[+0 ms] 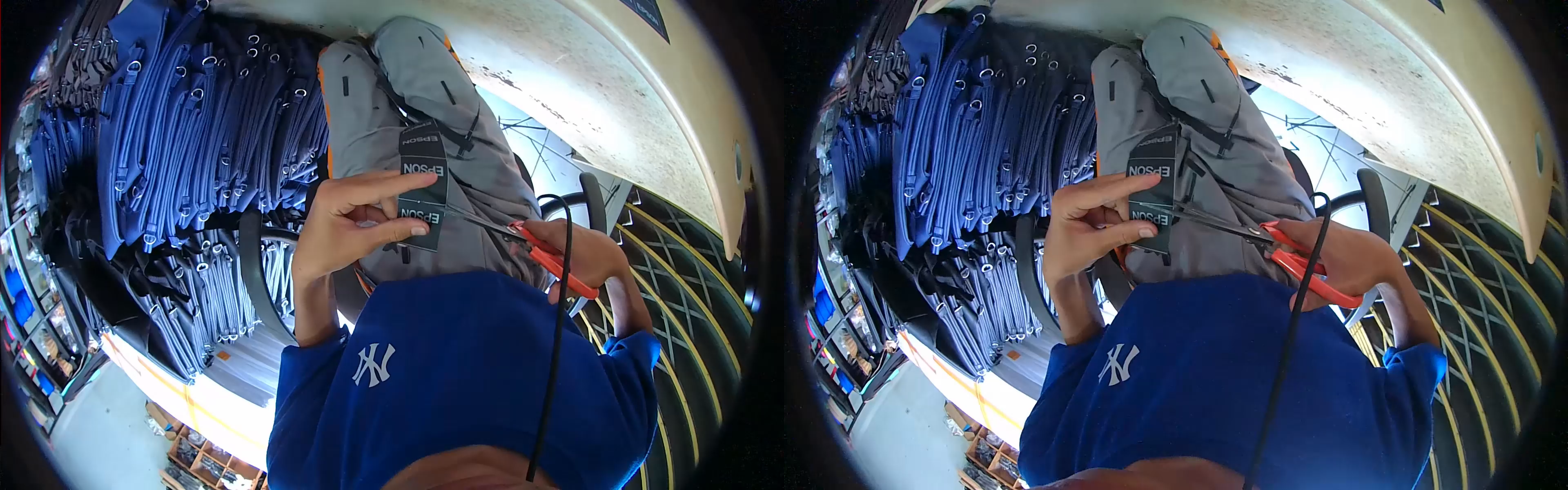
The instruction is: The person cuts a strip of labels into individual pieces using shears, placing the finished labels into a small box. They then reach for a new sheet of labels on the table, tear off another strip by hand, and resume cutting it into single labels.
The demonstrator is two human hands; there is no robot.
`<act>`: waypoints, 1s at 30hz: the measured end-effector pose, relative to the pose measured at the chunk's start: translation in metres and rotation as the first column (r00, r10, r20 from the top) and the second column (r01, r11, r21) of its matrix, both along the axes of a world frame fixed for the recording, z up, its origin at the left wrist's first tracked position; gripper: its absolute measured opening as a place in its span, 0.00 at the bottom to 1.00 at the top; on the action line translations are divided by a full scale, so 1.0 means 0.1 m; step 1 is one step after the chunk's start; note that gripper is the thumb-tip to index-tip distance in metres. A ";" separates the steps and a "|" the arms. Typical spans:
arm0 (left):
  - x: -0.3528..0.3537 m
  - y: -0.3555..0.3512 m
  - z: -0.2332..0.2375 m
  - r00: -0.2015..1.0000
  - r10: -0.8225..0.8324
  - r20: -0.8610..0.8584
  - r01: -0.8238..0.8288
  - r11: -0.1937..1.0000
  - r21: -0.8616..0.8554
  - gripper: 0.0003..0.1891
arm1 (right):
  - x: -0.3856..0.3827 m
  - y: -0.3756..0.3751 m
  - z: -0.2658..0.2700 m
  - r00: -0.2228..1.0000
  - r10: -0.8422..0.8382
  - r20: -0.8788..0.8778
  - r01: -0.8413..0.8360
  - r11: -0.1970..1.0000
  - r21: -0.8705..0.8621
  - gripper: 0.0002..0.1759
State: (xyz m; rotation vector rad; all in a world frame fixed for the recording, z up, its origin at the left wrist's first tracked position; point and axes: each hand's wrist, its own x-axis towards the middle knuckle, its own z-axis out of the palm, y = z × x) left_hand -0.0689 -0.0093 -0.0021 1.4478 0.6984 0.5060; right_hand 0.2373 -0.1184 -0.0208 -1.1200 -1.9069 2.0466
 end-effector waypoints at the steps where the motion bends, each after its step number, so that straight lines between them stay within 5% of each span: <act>1: 0.01 0.00 0.03 0.998 -0.038 -0.056 0.038 0.999 -0.001 0.27 | 0.00 0.00 0.00 1.000 0.003 0.004 -0.003 1.000 -0.005 0.56; 7: 0.06 -0.03 0.02 0.994 -0.096 -0.053 0.098 0.995 0.031 0.27 | -0.03 0.08 0.08 1.000 0.009 0.013 -0.008 0.997 -0.079 0.58; 9: 0.05 -0.04 -0.03 0.994 -0.101 -0.033 0.102 0.994 0.031 0.27 | -0.05 0.09 0.07 0.994 -0.005 -0.106 0.014 0.996 0.091 0.34; 13: 0.05 -0.03 -0.04 0.990 -0.138 -0.031 0.137 0.990 -0.019 0.28 | -0.05 0.07 0.04 0.992 -0.023 -0.121 0.039 0.990 0.132 0.33; 18: 0.07 -0.02 -0.08 0.988 -0.154 0.009 0.155 0.988 -0.016 0.28 | -0.08 0.12 0.11 0.987 -0.095 -0.133 0.081 0.991 -0.106 0.26; 22: 0.07 -0.03 -0.09 0.988 -0.151 0.028 0.152 0.988 -0.037 0.28 | -0.04 0.09 0.04 0.997 -0.025 -0.070 0.024 1.000 -0.020 0.34; 30: 0.05 0.00 -0.11 0.979 -0.204 -0.014 0.204 0.979 -0.007 0.27 | -0.05 0.09 0.07 0.999 -0.032 -0.002 0.032 0.999 -0.010 0.24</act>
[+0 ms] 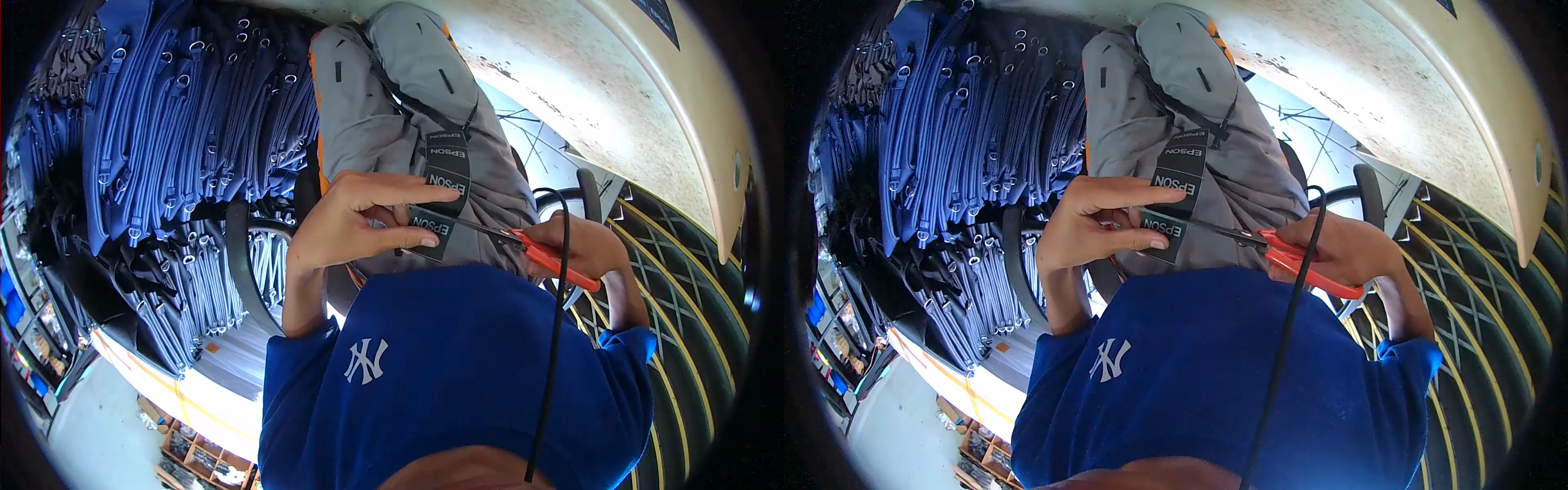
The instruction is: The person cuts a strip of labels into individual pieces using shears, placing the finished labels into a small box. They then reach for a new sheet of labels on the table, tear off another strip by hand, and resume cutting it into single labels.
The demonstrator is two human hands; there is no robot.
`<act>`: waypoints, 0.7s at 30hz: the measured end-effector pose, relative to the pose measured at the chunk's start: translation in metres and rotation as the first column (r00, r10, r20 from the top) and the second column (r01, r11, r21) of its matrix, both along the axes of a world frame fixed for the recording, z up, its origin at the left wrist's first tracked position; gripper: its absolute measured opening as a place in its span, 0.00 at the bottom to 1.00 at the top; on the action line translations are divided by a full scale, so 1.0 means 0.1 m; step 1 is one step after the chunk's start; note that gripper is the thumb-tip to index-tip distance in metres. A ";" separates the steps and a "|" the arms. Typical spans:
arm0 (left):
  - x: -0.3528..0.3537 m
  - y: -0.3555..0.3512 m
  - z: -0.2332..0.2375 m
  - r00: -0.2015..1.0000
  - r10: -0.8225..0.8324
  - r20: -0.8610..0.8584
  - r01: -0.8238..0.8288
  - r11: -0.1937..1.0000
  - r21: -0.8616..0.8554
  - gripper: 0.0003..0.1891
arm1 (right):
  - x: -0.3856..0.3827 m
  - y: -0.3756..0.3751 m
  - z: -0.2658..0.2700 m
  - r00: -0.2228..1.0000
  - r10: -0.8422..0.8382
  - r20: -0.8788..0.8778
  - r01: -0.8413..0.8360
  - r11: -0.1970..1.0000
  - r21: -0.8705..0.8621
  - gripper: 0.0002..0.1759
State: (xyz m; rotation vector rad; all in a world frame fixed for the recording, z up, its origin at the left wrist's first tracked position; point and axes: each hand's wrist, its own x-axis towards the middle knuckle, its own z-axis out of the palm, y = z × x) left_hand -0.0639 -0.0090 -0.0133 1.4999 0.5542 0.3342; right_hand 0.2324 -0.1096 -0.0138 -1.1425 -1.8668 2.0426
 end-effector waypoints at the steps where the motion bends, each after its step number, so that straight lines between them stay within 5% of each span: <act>1: 0.00 0.00 0.00 1.000 0.004 0.004 -0.004 1.000 0.006 0.27 | 0.00 -0.01 0.00 1.000 0.000 0.000 0.000 1.000 0.000 0.24; 11: -0.07 0.13 0.14 0.996 0.061 -0.060 -0.057 0.996 0.062 0.30 | 0.00 0.03 0.03 0.998 -0.012 0.059 0.011 0.999 0.033 0.23; 15: -0.01 0.31 0.39 0.954 0.299 0.001 -0.294 0.938 0.185 0.28 | 0.00 -0.08 -0.11 0.994 -0.102 0.037 0.100 0.994 0.039 0.23; 17: 0.08 0.46 0.53 0.810 0.574 0.121 -0.569 0.716 0.405 0.28 | 0.00 -0.05 -0.15 0.994 -0.105 -0.009 0.105 0.994 0.027 0.19; 21: 0.47 0.99 0.81 0.658 0.643 0.393 -0.740 0.454 0.496 0.24 | -0.04 -0.06 -0.16 0.992 -0.126 0.015 0.126 0.992 0.007 0.17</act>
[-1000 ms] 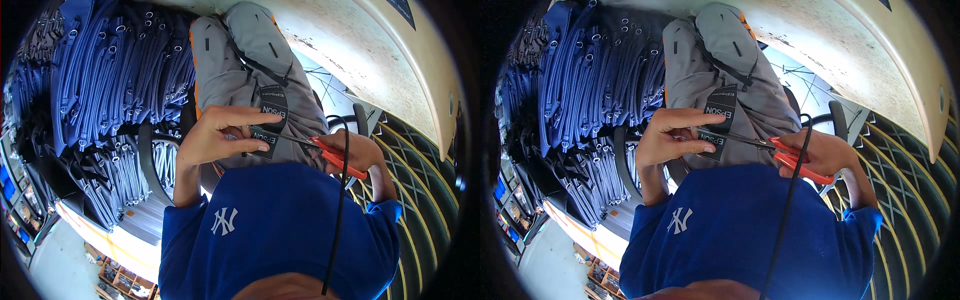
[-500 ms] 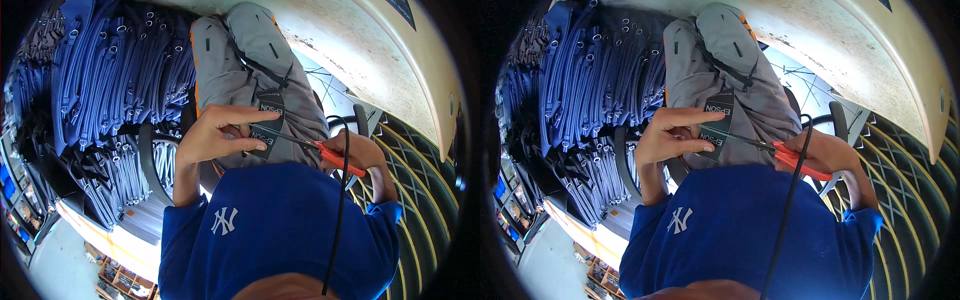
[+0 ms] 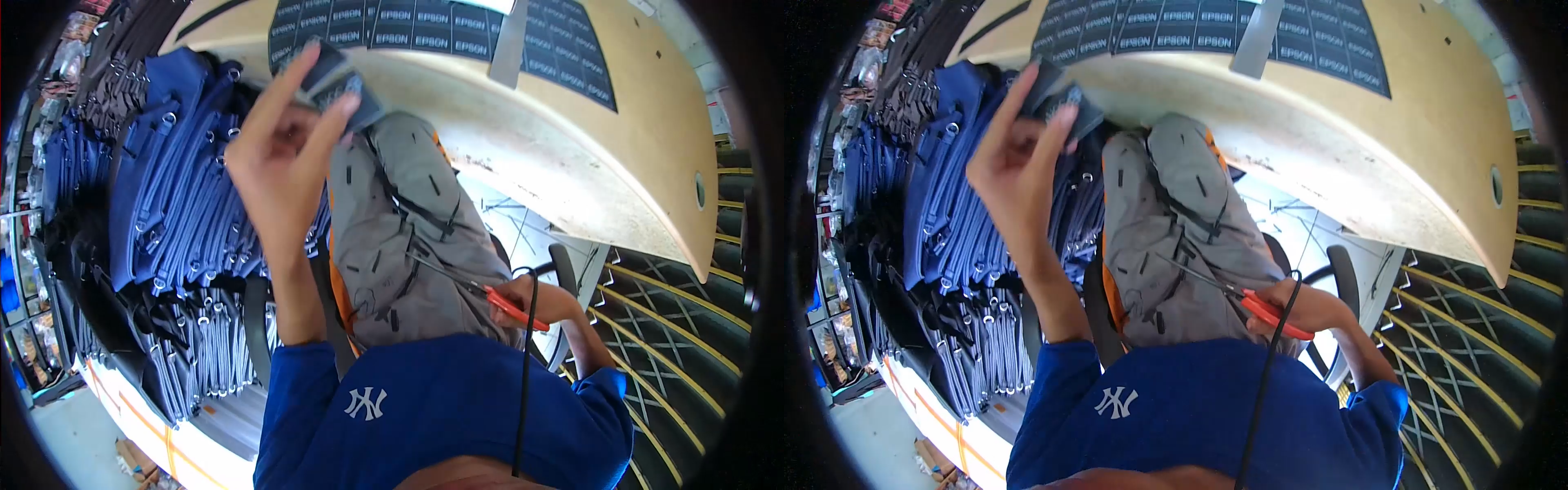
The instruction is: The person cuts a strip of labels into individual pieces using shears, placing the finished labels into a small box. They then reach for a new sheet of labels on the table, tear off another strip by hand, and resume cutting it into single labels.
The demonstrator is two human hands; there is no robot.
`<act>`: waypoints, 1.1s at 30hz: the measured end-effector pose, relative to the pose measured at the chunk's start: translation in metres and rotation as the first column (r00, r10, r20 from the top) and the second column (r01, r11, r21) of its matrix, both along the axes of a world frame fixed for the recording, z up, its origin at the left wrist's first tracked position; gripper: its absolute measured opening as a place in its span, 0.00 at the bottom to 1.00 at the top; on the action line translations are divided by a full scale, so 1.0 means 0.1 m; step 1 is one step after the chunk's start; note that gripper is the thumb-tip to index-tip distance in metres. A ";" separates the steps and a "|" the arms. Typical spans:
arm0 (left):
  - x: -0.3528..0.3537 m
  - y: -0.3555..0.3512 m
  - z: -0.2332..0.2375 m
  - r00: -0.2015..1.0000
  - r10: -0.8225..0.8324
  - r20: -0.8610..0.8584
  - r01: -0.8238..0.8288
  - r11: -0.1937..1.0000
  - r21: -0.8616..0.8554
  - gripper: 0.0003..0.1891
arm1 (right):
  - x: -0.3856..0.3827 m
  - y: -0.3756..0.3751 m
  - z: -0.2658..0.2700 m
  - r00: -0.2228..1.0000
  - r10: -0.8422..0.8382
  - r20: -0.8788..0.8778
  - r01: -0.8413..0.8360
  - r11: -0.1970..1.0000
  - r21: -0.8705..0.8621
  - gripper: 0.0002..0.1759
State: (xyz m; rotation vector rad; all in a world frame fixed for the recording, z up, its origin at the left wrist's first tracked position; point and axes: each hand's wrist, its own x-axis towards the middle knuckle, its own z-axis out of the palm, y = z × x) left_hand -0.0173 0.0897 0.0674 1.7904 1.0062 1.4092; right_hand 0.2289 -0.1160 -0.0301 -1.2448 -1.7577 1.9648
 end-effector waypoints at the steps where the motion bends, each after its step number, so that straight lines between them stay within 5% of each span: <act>1: 0.11 0.15 0.09 1.000 -0.024 -0.012 0.024 0.997 0.072 0.24 | 0.00 -0.02 -0.05 1.000 -0.015 -0.013 0.015 1.000 0.020 0.17; 4: 0.55 0.61 0.33 0.997 -0.023 -0.070 0.037 0.976 0.216 0.24 | 0.00 -0.05 -0.03 0.999 -0.038 0.016 0.037 0.999 0.038 0.20; 6: 0.89 1.05 0.38 0.980 -0.196 0.040 0.165 0.906 0.390 0.22 | 0.02 -0.11 -0.08 0.998 -0.062 -0.015 0.063 0.993 0.095 0.23; 7: 0.98 1.04 0.54 0.986 -0.153 -0.070 0.166 0.951 0.261 0.21 | 0.02 -0.12 -0.06 0.996 -0.081 -0.027 0.083 0.991 0.100 0.24; 8: 1.11 1.24 0.54 0.982 -0.144 -0.125 0.183 0.896 0.405 0.22 | 0.00 -0.12 -0.02 0.996 -0.083 -0.029 0.086 0.989 0.124 0.21; 12: 1.29 1.62 0.32 0.938 -0.029 -0.345 0.208 0.843 0.496 0.26 | -0.02 -0.17 0.00 0.986 -0.165 -0.025 0.167 0.980 0.112 0.22; 14: 1.25 1.70 0.19 0.972 -0.096 -0.215 0.194 0.844 0.500 0.27 | -0.04 -0.21 0.01 0.966 -0.258 -0.016 0.259 0.964 0.058 0.23; 18: 0.89 1.29 0.11 0.985 -0.163 -0.054 0.172 0.915 0.364 0.18 | -0.20 -0.18 -0.09 0.836 -0.497 -0.232 0.527 0.846 0.088 0.24; 20: 0.69 0.99 0.05 0.976 -0.207 0.067 0.178 0.936 0.304 0.14 | -0.27 -0.08 -0.17 0.807 -0.500 -0.314 0.527 0.850 -0.001 0.23; 22: 0.47 0.54 0.02 0.960 -0.193 0.203 0.184 0.981 0.063 0.12 | -0.41 0.04 -0.19 0.680 -0.603 -0.418 0.594 0.787 -0.167 0.19; 23: 0.38 0.36 -0.03 0.963 -0.187 0.192 0.179 0.982 0.058 0.12 | -0.47 0.12 -0.15 0.646 -0.539 -0.541 0.605 0.793 -0.068 0.16; 27: 0.10 -0.24 -0.31 0.954 -0.221 0.202 0.265 0.938 -0.225 0.16 | -0.74 0.40 0.04 0.577 -0.594 -0.560 0.626 0.763 -0.163 0.17; 29: 0.01 -0.47 -0.47 0.950 -0.238 0.201 0.288 0.919 -0.270 0.17 | -0.88 0.58 0.15 0.514 -0.636 -0.575 0.775 0.632 -0.005 0.15; 33: -0.10 -0.85 -0.66 0.924 -0.339 0.176 0.379 0.870 -0.314 0.18 | -0.97 0.72 0.32 0.412 -0.704 -0.578 0.812 0.571 -0.117 0.13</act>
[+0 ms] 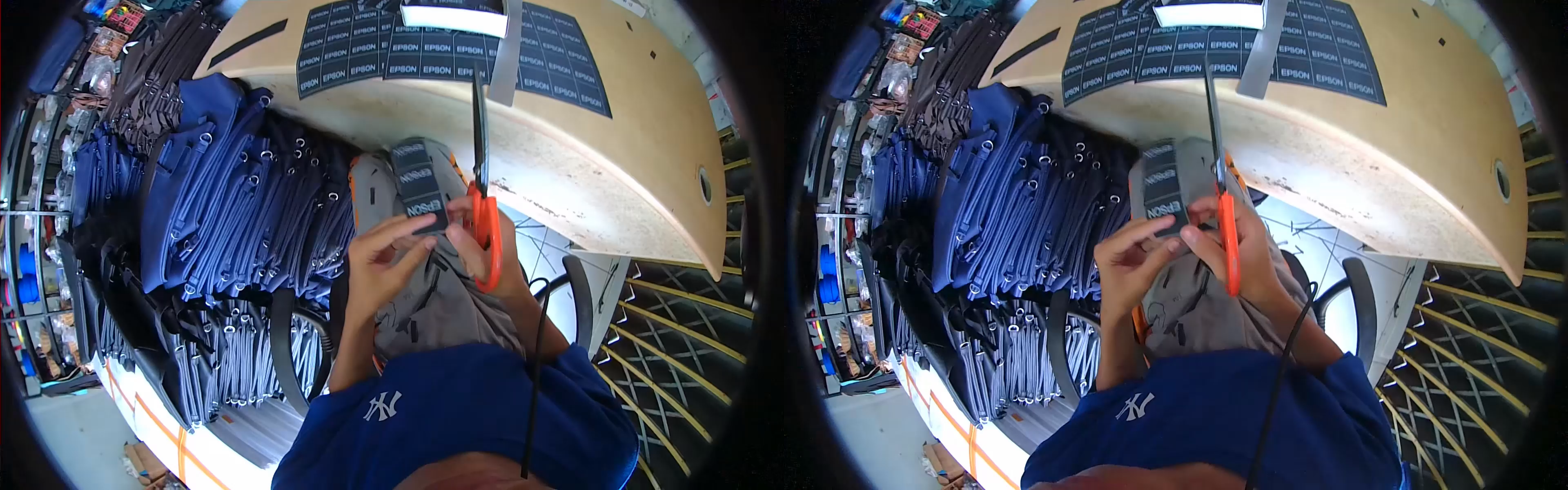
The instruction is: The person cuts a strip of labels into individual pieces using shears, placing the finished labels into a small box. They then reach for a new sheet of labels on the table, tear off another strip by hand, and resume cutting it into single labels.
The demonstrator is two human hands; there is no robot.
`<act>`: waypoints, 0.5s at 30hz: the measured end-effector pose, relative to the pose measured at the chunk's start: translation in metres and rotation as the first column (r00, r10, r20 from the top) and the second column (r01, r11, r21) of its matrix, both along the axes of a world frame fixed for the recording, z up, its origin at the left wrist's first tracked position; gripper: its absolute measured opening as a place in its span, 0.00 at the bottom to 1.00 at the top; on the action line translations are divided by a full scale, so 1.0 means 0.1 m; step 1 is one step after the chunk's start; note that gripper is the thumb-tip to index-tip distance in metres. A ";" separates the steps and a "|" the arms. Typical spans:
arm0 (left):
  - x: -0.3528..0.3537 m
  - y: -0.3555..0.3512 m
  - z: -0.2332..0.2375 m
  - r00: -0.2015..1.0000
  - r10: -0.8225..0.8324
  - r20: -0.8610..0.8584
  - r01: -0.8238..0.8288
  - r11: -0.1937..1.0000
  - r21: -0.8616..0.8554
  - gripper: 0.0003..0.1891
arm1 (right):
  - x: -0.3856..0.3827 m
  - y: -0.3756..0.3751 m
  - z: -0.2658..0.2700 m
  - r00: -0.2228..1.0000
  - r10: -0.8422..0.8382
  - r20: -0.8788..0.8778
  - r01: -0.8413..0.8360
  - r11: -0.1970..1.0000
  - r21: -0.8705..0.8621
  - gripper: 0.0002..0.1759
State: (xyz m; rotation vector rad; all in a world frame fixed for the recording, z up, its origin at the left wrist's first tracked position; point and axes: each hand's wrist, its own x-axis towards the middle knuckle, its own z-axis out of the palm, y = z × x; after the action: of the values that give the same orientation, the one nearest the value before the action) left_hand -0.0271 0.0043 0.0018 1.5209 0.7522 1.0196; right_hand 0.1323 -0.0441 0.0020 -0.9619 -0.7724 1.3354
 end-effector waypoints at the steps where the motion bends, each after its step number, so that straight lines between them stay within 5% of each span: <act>1: -0.01 -0.08 -0.02 0.999 -0.032 -0.023 0.031 0.999 -0.008 0.18 | -0.03 0.01 0.03 0.998 -0.046 0.046 0.046 0.999 -0.012 0.13; 3: -0.04 -0.17 -0.04 1.000 -0.026 0.004 0.026 0.994 -0.111 0.18 | -0.05 0.01 0.02 0.992 -0.091 0.093 0.095 0.995 -0.037 0.13; 7: -0.12 -0.19 -0.15 0.992 -0.061 -0.112 0.065 0.997 0.032 0.19 | -0.06 -0.02 -0.11 0.989 -0.037 0.145 0.050 0.995 -0.089 0.14; 9: -0.12 -0.22 -0.15 0.996 0.005 0.085 0.015 0.972 -0.235 0.21 | -0.08 -0.04 -0.17 0.982 -0.009 0.189 0.018 0.999 -0.045 0.15; 15: -0.16 -0.12 -0.26 0.997 0.082 0.010 -0.077 0.968 -0.237 0.21 | -0.10 -0.12 -0.22 0.966 0.101 0.240 -0.081 0.992 -0.093 0.14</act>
State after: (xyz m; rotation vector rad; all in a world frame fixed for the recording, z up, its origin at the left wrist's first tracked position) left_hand -0.0436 -0.0079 -0.0244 1.2824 0.8939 0.9656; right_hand 0.1220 -0.0565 -0.0197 -1.1839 -0.9646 1.3513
